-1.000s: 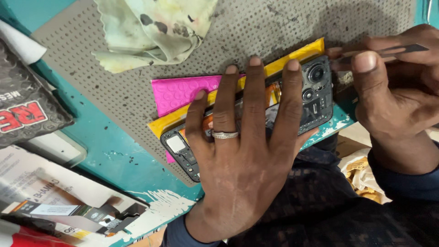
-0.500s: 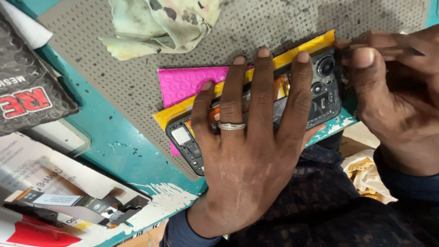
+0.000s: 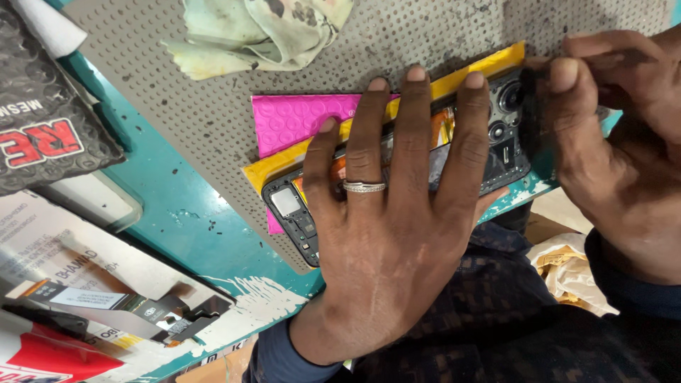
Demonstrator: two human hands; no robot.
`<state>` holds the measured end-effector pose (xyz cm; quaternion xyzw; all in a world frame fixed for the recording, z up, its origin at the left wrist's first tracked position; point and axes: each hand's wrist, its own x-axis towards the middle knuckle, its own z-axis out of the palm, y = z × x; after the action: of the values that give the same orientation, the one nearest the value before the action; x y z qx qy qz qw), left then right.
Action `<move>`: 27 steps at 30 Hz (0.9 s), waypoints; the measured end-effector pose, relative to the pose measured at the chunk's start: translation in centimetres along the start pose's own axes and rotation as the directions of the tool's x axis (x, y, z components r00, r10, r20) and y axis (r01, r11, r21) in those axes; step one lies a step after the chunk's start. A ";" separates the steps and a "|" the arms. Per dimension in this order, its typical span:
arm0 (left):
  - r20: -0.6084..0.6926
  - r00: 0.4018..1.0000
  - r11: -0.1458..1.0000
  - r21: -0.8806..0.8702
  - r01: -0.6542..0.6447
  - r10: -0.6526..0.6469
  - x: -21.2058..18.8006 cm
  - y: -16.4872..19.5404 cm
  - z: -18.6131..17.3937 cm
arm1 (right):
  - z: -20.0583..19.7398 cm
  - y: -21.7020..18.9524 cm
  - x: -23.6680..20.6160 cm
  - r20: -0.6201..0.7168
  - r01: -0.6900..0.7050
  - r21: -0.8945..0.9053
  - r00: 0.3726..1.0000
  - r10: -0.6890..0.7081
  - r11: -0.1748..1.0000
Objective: The person uses a metal prying tool to carefully lift and separate the battery from the interior of a disassembled smartphone. They repeatedly pry along the battery edges and camera area, then lift the phone to inspect the underside before continuing to work on the battery separation.
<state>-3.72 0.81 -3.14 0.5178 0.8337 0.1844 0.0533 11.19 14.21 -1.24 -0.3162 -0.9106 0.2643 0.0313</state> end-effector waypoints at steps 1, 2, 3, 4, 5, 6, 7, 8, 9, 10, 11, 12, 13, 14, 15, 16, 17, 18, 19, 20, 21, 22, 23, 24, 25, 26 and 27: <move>-0.001 1.000 1.000 -0.001 0.000 0.000 0.0 0.0 0.0 | -0.1 0.2 -0.1 0.011 0.042 -0.038 0.999 -0.042 0.998; -0.001 1.000 1.000 -0.003 0.000 0.000 -0.1 0.0 0.0 | -0.1 0.4 -0.3 0.008 0.036 -0.026 0.999 -0.035 0.999; -0.001 1.000 1.000 -0.005 0.000 0.000 -0.1 0.0 0.0 | -0.1 0.6 -0.4 0.007 0.028 -0.022 1.000 -0.028 0.999; -0.002 1.000 1.000 -0.004 0.004 -0.004 -0.1 0.1 0.1 | -0.1 0.7 -0.5 0.005 0.020 -0.017 1.000 -0.020 1.000; -0.005 1.000 1.000 -0.002 0.008 -0.008 -0.1 0.1 0.2 | -0.1 1.0 -0.5 0.004 0.014 -0.020 1.000 -0.014 1.000; -0.006 1.000 1.000 0.000 0.013 -0.013 -0.1 0.2 0.3 | -0.2 1.1 -0.5 0.007 0.014 -0.022 1.000 -0.014 1.000; -0.006 1.000 1.000 0.003 0.012 -0.012 -0.1 0.2 0.3 | -0.2 1.2 -0.5 0.010 0.014 -0.024 1.000 -0.014 1.000; -0.006 1.000 1.000 0.005 0.010 -0.010 -0.2 0.2 0.3 | -0.2 1.3 -0.5 0.015 0.020 -0.026 1.000 -0.020 0.999; -0.007 1.000 1.000 0.007 0.009 -0.009 -0.2 0.2 0.3 | -0.1 1.4 -0.5 0.012 -0.020 0.002 1.000 0.020 1.000; -0.006 1.000 1.000 0.007 0.010 -0.010 -0.2 0.2 0.3 | -0.1 1.5 -0.3 0.009 -0.060 0.030 0.998 0.059 0.998; -0.005 1.000 1.000 0.008 0.010 -0.010 -0.3 0.2 0.3 | 0.0 1.4 -0.3 0.004 -0.145 0.091 0.989 0.145 0.985; -0.004 1.000 1.000 0.008 0.010 -0.010 -0.3 0.2 0.4 | 0.1 1.5 -0.2 0.005 -0.198 0.142 0.980 0.200 0.970; -0.006 1.000 1.000 0.011 0.010 -0.009 -0.3 0.2 0.4 | 0.3 1.5 -0.1 0.007 -0.250 0.192 0.967 0.253 0.949; -0.007 1.000 1.000 0.013 0.008 -0.008 -0.3 0.2 0.4 | 0.4 1.7 0.1 0.011 -0.273 0.234 0.961 0.278 0.933; -0.006 1.000 1.000 0.015 0.007 -0.007 -0.3 0.2 0.3 | 0.3 1.9 0.4 0.024 -0.267 0.281 0.962 0.271 0.922; -0.004 1.000 1.000 0.017 0.003 -0.003 -0.3 0.2 0.3 | 0.4 2.1 0.7 0.037 -0.262 0.328 0.964 0.265 0.908; -0.002 1.000 1.000 0.018 -0.003 0.003 -0.3 0.1 0.2 | 0.1 2.5 0.9 0.052 -0.229 0.379 0.973 0.227 0.896; 0.000 1.000 1.000 0.019 -0.009 0.009 -0.2 0.1 0.1 | -0.1 2.7 1.0 0.058 -0.230 0.443 0.972 0.228 0.867; 0.004 1.000 1.000 0.016 -0.012 0.012 -0.2 0.1 0.0 | -0.2 3.0 1.0 0.065 -0.230 0.504 0.971 0.229 0.832; 0.005 1.000 1.000 0.016 -0.015 0.015 -0.1 0.1 -0.1 | -0.3 3.4 0.9 0.066 -0.253 0.576 0.962 0.264 0.777; 0.009 1.000 1.000 0.015 -0.017 0.017 0.0 0.1 -0.2 | -0.2 3.4 0.5 0.059 -0.276 0.623 0.949 0.308 0.732; 0.018 1.000 1.000 0.007 -0.019 0.019 0.1 0.1 -0.3 | -0.1 3.7 0.2 0.051 -0.293 0.670 0.935 0.352 0.682; 0.028 0.999 1.000 -0.002 -0.023 0.023 0.1 0.0 -0.4 | 0.2 3.6 -0.6 0.030 -0.309 0.697 0.914 0.404 0.647; 0.034 0.999 1.000 -0.010 -0.028 0.028 0.2 0.0 -0.4 | 0.4 3.8 -1.0 0.003 -0.284 0.700 0.919 0.394 0.656; 0.037 0.999 0.999 -0.012 -0.031 0.031 0.2 0.1 -0.4 | 0.6 3.9 -1.4 -0.023 -0.258 0.701 0.923 0.383 0.664; 0.041 0.999 0.999 -0.015 -0.032 0.032 0.2 0.1 -0.4 | 0.9 4.2 -1.6 -0.047 -0.198 0.675 0.949 0.310 0.710; 0.049 0.998 0.999 -0.018 -0.031 0.032 0.2 0.1 -0.5 | 1.1 4.3 -1.8 -0.068 -0.157 0.635 0.964 0.257 0.756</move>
<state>-3.84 0.94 -2.63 0.5346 0.8224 0.1795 0.0751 14.80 15.43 -4.16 -0.4058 -0.7257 0.5277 0.1736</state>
